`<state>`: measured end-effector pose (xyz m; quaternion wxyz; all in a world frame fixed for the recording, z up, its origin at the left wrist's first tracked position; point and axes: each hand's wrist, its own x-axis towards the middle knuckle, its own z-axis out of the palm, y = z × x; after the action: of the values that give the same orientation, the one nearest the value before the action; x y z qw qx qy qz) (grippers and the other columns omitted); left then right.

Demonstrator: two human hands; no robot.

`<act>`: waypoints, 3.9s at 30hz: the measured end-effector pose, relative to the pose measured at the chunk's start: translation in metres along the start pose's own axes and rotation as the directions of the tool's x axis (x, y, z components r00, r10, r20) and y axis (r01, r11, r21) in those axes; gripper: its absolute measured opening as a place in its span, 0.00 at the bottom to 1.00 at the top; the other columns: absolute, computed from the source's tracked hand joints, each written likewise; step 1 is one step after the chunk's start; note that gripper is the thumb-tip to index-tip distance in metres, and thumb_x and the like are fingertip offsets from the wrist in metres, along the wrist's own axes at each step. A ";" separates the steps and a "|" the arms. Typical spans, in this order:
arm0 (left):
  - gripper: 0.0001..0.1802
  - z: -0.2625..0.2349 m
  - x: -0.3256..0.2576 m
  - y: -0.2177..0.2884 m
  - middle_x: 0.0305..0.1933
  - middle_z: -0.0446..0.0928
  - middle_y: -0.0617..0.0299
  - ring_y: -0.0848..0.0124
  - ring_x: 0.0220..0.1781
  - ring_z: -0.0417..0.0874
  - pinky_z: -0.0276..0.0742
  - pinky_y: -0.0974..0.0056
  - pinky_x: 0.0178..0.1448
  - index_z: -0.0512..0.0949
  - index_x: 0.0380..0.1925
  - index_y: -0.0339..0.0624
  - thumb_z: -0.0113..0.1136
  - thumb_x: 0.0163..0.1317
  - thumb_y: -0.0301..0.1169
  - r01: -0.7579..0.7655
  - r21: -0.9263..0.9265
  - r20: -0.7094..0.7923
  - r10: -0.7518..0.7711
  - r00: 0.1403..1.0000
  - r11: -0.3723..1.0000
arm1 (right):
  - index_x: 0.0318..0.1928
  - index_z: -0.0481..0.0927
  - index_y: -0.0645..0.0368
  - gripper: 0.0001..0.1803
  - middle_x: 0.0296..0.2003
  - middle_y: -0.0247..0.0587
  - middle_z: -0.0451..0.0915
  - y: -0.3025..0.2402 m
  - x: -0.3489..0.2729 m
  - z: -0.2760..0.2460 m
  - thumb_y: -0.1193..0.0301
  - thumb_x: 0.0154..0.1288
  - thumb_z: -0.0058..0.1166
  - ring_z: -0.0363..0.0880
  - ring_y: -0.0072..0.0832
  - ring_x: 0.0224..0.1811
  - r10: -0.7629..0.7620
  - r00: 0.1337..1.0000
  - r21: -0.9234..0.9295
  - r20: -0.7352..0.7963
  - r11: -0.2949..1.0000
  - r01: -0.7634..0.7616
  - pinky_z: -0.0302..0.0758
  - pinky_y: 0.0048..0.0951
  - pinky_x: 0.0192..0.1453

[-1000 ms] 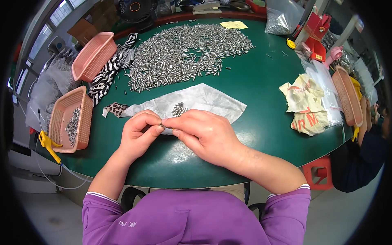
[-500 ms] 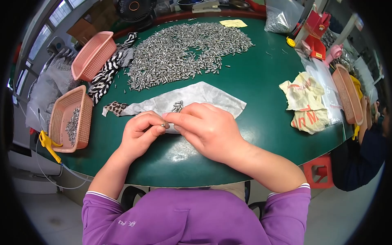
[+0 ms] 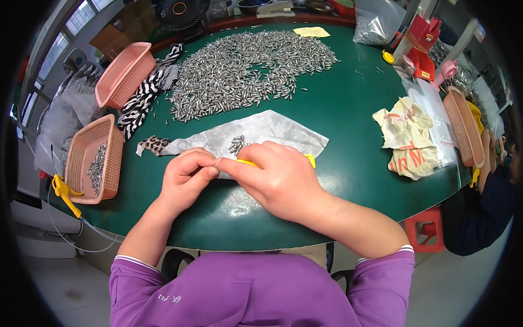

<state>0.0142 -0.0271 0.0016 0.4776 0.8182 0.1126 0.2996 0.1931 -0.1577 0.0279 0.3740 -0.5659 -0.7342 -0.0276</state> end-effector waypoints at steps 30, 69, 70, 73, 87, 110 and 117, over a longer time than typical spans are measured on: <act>0.09 0.005 -0.007 0.001 0.30 0.77 0.63 0.73 0.31 0.77 0.74 0.69 0.39 0.77 0.33 0.38 0.53 0.71 0.29 0.104 -0.180 0.067 -0.093 0.993 0.978 | 0.49 0.84 0.49 0.22 0.33 0.33 0.81 0.004 0.000 -0.001 0.78 0.50 0.62 0.81 0.31 0.32 -0.063 0.998 0.049 -0.003 0.997 0.063 0.77 0.30 0.33; 0.10 0.004 -0.008 -0.002 0.35 0.75 0.66 0.80 0.34 0.75 0.73 0.73 0.39 0.77 0.37 0.38 0.51 0.73 0.31 0.203 -0.448 0.185 -0.132 0.974 0.871 | 0.42 0.78 0.49 0.11 0.31 0.34 0.77 0.014 0.001 -0.003 0.70 0.58 0.61 0.80 0.34 0.33 0.255 0.966 0.053 -0.052 0.966 -0.252 0.76 0.34 0.33; 0.09 0.004 -0.008 -0.003 0.35 0.75 0.65 0.79 0.34 0.76 0.73 0.73 0.39 0.78 0.37 0.37 0.51 0.73 0.30 0.184 -0.445 0.179 -0.114 0.977 0.877 | 0.42 0.78 0.49 0.11 0.31 0.34 0.77 0.020 0.000 -0.001 0.70 0.58 0.61 0.80 0.34 0.33 0.256 0.965 0.053 -0.053 0.966 -0.253 0.76 0.34 0.33; 0.08 0.004 -0.006 -0.002 0.35 0.76 0.64 0.79 0.34 0.76 0.74 0.73 0.39 0.78 0.37 0.37 0.52 0.72 0.29 0.209 -0.452 0.167 -0.148 0.975 0.867 | 0.41 0.78 0.51 0.13 0.33 0.36 0.76 0.028 0.000 -0.003 0.77 0.54 0.56 0.79 0.40 0.37 0.229 0.970 -0.062 -0.076 0.970 -0.234 0.76 0.39 0.38; 0.14 -0.122 -0.040 -0.005 0.27 0.72 0.71 0.84 0.28 0.68 0.63 0.77 0.31 0.78 0.38 0.41 0.50 0.74 0.40 0.115 0.218 -0.754 0.092 0.650 0.969 | 0.39 0.80 0.53 0.11 0.35 0.41 0.77 0.040 -0.015 0.013 0.72 0.52 0.62 0.80 0.44 0.38 0.203 0.962 -0.065 0.183 0.979 -0.194 0.77 0.42 0.41; 0.16 0.012 0.002 0.020 0.52 0.78 0.61 0.74 0.53 0.78 0.75 0.67 0.57 0.74 0.53 0.38 0.60 0.66 0.26 0.369 -0.367 0.205 -0.312 0.928 0.854 | 0.43 0.79 0.56 0.16 0.37 0.38 0.82 0.010 0.001 0.004 0.80 0.52 0.65 0.83 0.34 0.40 0.033 0.992 0.306 -0.119 0.952 0.005 0.78 0.30 0.42; 0.13 0.011 -0.007 0.006 0.47 0.80 0.58 0.73 0.44 0.83 0.80 0.67 0.50 0.75 0.49 0.35 0.60 0.65 0.24 0.429 -0.418 0.243 -0.356 0.902 0.801 | 0.46 0.78 0.52 0.22 0.36 0.35 0.82 0.010 -0.002 0.008 0.81 0.48 0.62 0.83 0.35 0.39 0.059 0.996 0.379 -0.066 0.925 -0.029 0.79 0.32 0.41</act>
<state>0.0143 -0.0416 0.0002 0.7168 0.6600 0.1688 0.1486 0.1982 -0.1522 0.0171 0.5043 -0.4983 -0.6980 0.1010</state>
